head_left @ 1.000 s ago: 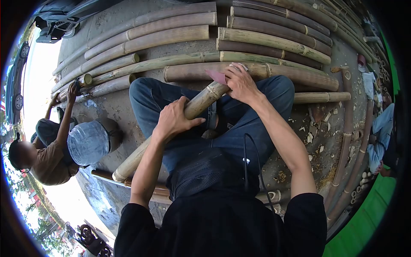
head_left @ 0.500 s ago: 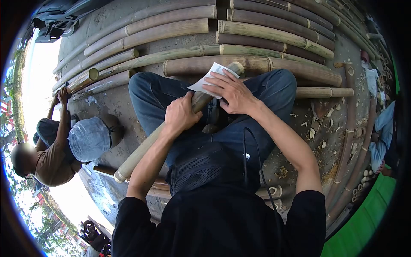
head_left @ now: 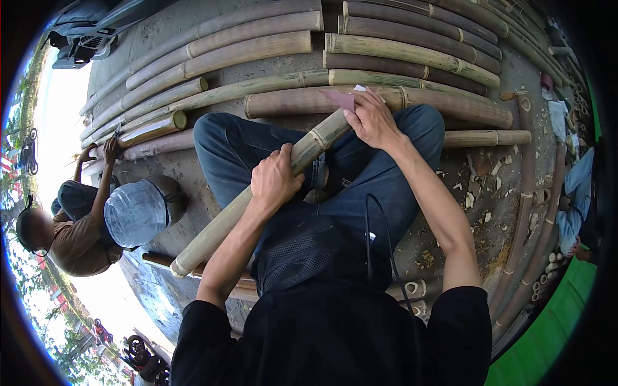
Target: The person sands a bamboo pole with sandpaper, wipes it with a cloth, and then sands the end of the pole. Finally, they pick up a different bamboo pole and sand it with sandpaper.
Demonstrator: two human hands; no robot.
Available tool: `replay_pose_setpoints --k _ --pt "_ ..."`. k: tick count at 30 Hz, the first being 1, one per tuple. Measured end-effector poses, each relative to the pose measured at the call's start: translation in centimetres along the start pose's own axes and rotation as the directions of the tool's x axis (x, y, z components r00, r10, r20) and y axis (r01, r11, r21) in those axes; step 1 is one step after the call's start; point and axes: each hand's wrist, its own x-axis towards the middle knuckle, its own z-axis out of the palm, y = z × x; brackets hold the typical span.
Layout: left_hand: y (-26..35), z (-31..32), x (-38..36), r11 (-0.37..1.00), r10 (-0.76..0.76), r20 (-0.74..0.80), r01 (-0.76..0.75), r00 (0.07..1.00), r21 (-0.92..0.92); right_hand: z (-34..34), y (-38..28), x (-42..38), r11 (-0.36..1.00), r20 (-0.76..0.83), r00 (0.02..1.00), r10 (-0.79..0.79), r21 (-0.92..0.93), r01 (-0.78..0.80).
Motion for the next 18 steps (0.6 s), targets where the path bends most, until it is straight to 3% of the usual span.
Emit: replay_pose_setpoints --k 2,3,5,7,8,9,11,13,15,17,18 --pt "-0.1 0.0 0.0 1.000 -0.009 -0.011 0.009 1.000 0.000 0.9 -3.2 -0.5 0.987 -0.006 0.987 -0.160 -0.027 0.160" --pt "-0.3 0.2 0.0 1.000 -0.002 -0.018 0.002 1.000 -0.001 0.7 -5.6 -0.8 0.963 -0.015 0.976 -0.218 0.158 0.217" --pt "-0.6 0.1 0.3 1.000 0.016 -0.026 -0.016 1.000 -0.001 1.0 -5.5 -0.8 0.951 -0.029 0.963 -0.269 0.148 0.270" --pt "-0.8 -0.1 0.3 0.999 0.013 -0.043 -0.015 0.999 -0.031 0.9 -1.5 -0.3 0.989 -0.095 0.987 -0.128 -0.081 0.121" --pt "-0.9 -0.2 0.2 0.999 0.011 -0.043 -0.012 0.999 -0.035 0.5 -0.8 0.4 0.996 -0.158 0.987 0.027 -0.076 -0.040" --pt "-1.0 -0.3 0.2 0.999 0.004 -0.044 -0.006 0.999 -0.045 0.8 -1.2 0.3 0.996 -0.153 0.988 0.026 -0.076 -0.038" --pt "-1.0 -0.9 0.5 0.999 0.005 -0.057 -0.008 0.998 -0.054 1.6 -3.2 0.6 0.984 -0.306 0.951 0.047 -0.152 -0.097" --pt "-1.2 -1.4 0.0 0.994 0.013 -0.160 -0.030 0.987 -0.101 1.2 -6.5 0.2 0.982 -0.187 0.964 -0.187 -0.022 0.186" --pt "-1.8 -1.6 0.2 0.993 0.017 -0.159 -0.034 0.987 -0.109 1.1 -5.5 0.6 0.957 -0.159 0.945 -0.287 0.006 0.291" --pt "-2.0 -1.6 0.2 0.992 0.009 -0.159 -0.028 0.987 -0.124 0.7 -2.5 2.1 0.999 -0.381 0.924 -0.032 -0.051 0.013" --pt "-1.8 -1.8 0.2 0.992 0.021 -0.143 -0.038 0.990 -0.118 1.2 -1.9 3.0 0.977 -0.450 0.885 0.121 0.214 -0.025"
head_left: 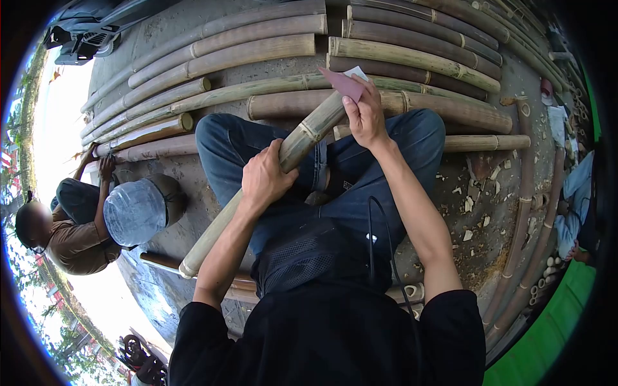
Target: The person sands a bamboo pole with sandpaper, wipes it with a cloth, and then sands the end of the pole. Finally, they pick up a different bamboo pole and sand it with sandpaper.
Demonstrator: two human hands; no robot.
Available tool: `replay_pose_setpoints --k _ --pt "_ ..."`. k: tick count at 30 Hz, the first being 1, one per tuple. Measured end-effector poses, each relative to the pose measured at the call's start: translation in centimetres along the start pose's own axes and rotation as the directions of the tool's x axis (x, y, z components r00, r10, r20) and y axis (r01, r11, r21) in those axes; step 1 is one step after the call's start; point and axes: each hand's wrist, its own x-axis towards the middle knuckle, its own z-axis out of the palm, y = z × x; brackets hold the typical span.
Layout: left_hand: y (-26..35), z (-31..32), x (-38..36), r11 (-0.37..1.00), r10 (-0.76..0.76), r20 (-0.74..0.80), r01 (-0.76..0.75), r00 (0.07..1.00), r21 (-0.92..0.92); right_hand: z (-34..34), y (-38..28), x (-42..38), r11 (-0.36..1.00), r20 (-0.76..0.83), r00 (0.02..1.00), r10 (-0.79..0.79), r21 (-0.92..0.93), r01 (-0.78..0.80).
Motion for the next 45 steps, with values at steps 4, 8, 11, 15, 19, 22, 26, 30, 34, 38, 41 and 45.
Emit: replay_pose_setpoints --k 4,8,11,15,19,22,26,30,34,38,41,45 --pt "-0.2 -0.7 -0.2 1.000 -0.004 -0.008 0.004 1.000 -0.021 -0.2 -4.0 -1.5 0.961 0.129 0.966 -0.224 -0.134 0.241" --pt "-0.3 -0.7 0.1 0.999 -0.020 0.033 0.021 0.999 -0.025 -0.8 0.8 -0.4 0.995 -0.013 0.995 -0.100 0.010 0.100" --pt "0.0 -1.0 -0.1 0.998 -0.014 0.034 0.016 0.999 -0.059 0.9 -1.9 -0.8 0.974 -0.216 0.976 0.033 0.227 0.018" --pt "-0.5 -1.4 -1.0 0.997 -0.004 0.015 0.005 1.000 -0.071 -2.1 -1.0 -1.7 0.929 0.039 0.966 -0.257 -0.267 0.258" --pt "-0.6 -0.8 -0.8 0.998 0.022 -0.013 -0.023 1.000 -0.055 -1.7 -2.9 -2.4 0.941 0.143 0.973 -0.179 -0.263 0.212" --pt "-0.7 -0.3 -0.9 1.000 -0.009 0.041 0.009 0.999 0.011 -1.0 -5.3 -3.6 0.934 0.398 0.867 -0.300 -0.064 0.352" --pt "-0.1 0.6 -1.6 0.998 0.037 -0.024 -0.035 0.999 0.060 -1.5 -2.7 -0.2 0.953 0.133 0.990 0.045 -0.302 -0.003" --pt "0.2 1.7 -1.9 0.993 0.079 -0.078 -0.072 0.994 0.088 0.3 -6.0 -2.9 0.967 0.351 0.921 -0.170 -0.122 0.225" --pt "0.5 2.3 -1.9 0.987 0.084 -0.042 -0.077 0.996 0.142 -1.4 -2.0 -0.2 0.923 0.416 0.898 0.141 -0.385 0.033" --pt "0.4 2.5 -2.3 0.988 0.099 -0.075 -0.089 0.992 0.130 -0.7 -3.2 -1.5 0.972 0.381 0.925 0.013 -0.221 0.077" --pt "0.8 2.4 -2.1 0.989 0.040 -0.015 -0.038 0.999 0.146 0.1 -7.0 -3.1 0.978 0.440 0.874 -0.204 0.060 0.198" --pt "0.3 2.4 -2.2 0.990 0.068 -0.048 -0.062 0.997 0.124 -3.6 -4.8 -1.0 0.955 0.608 0.793 -0.018 -0.224 0.193"
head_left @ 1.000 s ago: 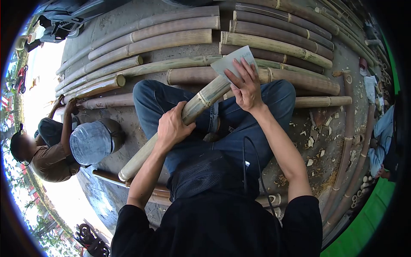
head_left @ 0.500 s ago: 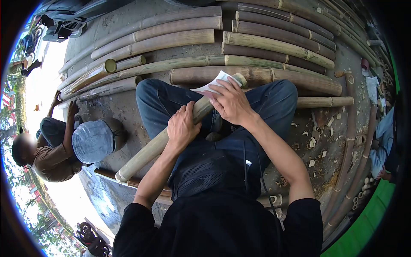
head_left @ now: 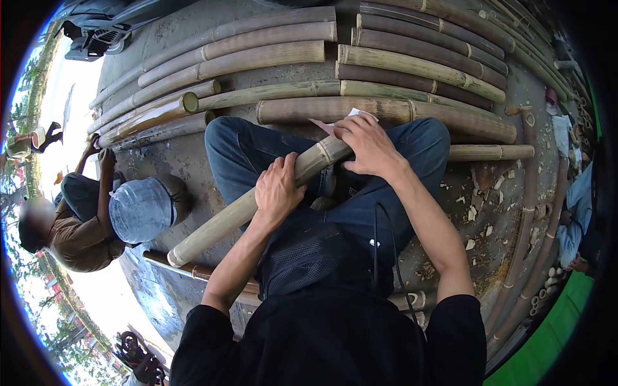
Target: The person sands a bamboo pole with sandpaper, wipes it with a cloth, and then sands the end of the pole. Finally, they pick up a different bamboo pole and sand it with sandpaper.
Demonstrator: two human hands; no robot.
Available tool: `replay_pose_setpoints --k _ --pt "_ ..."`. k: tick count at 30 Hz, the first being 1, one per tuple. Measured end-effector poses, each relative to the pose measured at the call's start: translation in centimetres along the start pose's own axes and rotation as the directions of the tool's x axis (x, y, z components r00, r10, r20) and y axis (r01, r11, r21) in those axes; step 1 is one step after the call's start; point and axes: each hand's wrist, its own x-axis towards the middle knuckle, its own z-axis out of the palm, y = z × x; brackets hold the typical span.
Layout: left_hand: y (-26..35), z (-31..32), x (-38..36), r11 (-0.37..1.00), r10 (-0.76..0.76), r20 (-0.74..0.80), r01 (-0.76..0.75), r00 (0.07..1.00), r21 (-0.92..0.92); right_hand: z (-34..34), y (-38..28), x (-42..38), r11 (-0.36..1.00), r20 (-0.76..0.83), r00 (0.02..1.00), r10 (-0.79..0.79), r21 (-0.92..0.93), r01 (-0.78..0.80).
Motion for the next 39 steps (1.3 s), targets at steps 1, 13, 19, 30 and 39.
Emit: replay_pose_setpoints --k 1,13,19,30,39 --pt "0.0 -0.1 0.0 1.000 -0.004 0.005 0.004 1.000 0.005 0.5 1.2 -0.1 1.000 -0.019 1.000 0.004 -0.030 -0.005" --pt "-3.7 -3.5 6.2 0.903 0.236 0.489 -0.003 0.840 -0.430 0.3 0.9 0.7 0.983 -0.290 0.939 -0.184 -0.079 0.168" --pt "-1.3 -2.5 3.9 0.978 0.039 0.339 0.034 0.940 -0.208 -1.7 2.6 -0.1 0.979 -0.115 0.992 0.057 0.202 -0.033" --pt "-1.3 -3.0 3.0 0.978 -0.032 0.220 0.077 0.975 -0.197 1.6 2.0 1.6 0.998 -0.332 0.941 0.063 -0.001 -0.066" --pt "-0.9 -2.4 2.5 0.981 -0.068 0.170 0.097 0.983 -0.170 1.0 3.0 1.7 0.996 -0.306 0.948 0.083 0.048 -0.072"
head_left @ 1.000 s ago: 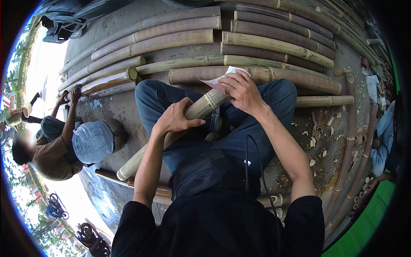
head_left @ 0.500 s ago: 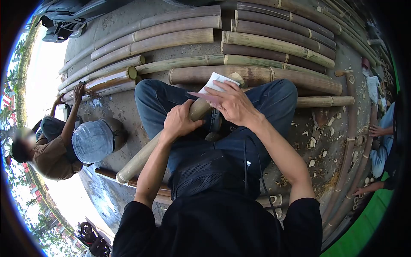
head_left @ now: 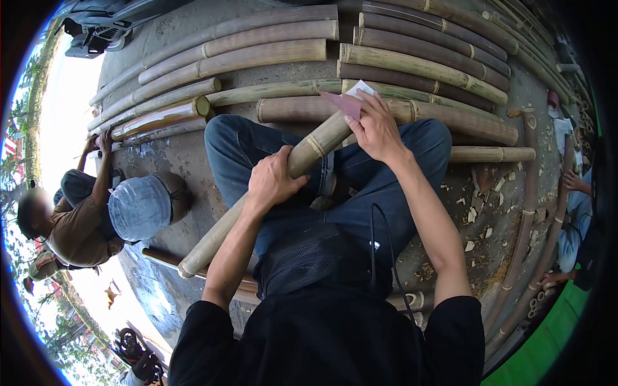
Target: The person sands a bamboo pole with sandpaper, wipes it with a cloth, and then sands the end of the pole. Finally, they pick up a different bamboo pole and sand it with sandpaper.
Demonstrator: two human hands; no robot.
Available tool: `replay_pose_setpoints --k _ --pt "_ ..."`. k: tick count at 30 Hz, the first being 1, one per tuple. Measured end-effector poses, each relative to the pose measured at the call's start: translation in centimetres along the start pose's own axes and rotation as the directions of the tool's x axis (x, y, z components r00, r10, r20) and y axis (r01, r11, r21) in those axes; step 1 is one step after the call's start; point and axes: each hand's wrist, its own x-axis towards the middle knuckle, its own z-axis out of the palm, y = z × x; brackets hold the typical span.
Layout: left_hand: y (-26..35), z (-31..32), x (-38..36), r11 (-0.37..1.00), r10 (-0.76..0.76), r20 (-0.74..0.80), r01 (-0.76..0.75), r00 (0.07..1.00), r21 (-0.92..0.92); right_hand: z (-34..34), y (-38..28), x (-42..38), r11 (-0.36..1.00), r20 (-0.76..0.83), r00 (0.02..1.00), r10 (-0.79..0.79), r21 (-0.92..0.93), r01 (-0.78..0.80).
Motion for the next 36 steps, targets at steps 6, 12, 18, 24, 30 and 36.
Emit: replay_pose_setpoints --k 6,12,18,24,30,36 --pt "0.7 0.7 -0.6 0.996 0.051 -0.058 -0.046 0.997 0.074 1.4 -4.9 -1.8 0.965 0.019 0.979 -0.201 0.175 0.194" --pt "1.2 1.9 -1.6 0.989 0.047 -0.109 -0.031 0.993 0.144 1.1 -0.4 -0.1 0.990 -0.018 0.993 0.113 0.088 -0.111" --pt "1.4 2.8 -2.6 0.983 0.091 -0.197 -0.055 0.976 0.178 0.3 -2.7 -1.7 0.985 0.010 0.999 -0.050 0.165 0.048" --pt "1.6 2.7 -2.3 0.983 0.102 -0.221 -0.064 0.970 0.171 0.6 -5.1 -2.2 0.963 0.001 0.978 -0.208 0.175 0.204" --pt "1.3 3.6 -2.4 0.976 0.113 -0.231 -0.064 0.966 0.208 -0.2 -0.4 -0.4 0.991 0.044 0.992 0.116 0.068 -0.119" --pt "1.2 3.7 -2.0 0.972 0.115 -0.228 -0.062 0.967 0.225 1.9 -4.7 -2.7 0.968 0.055 0.979 -0.194 0.172 0.182"
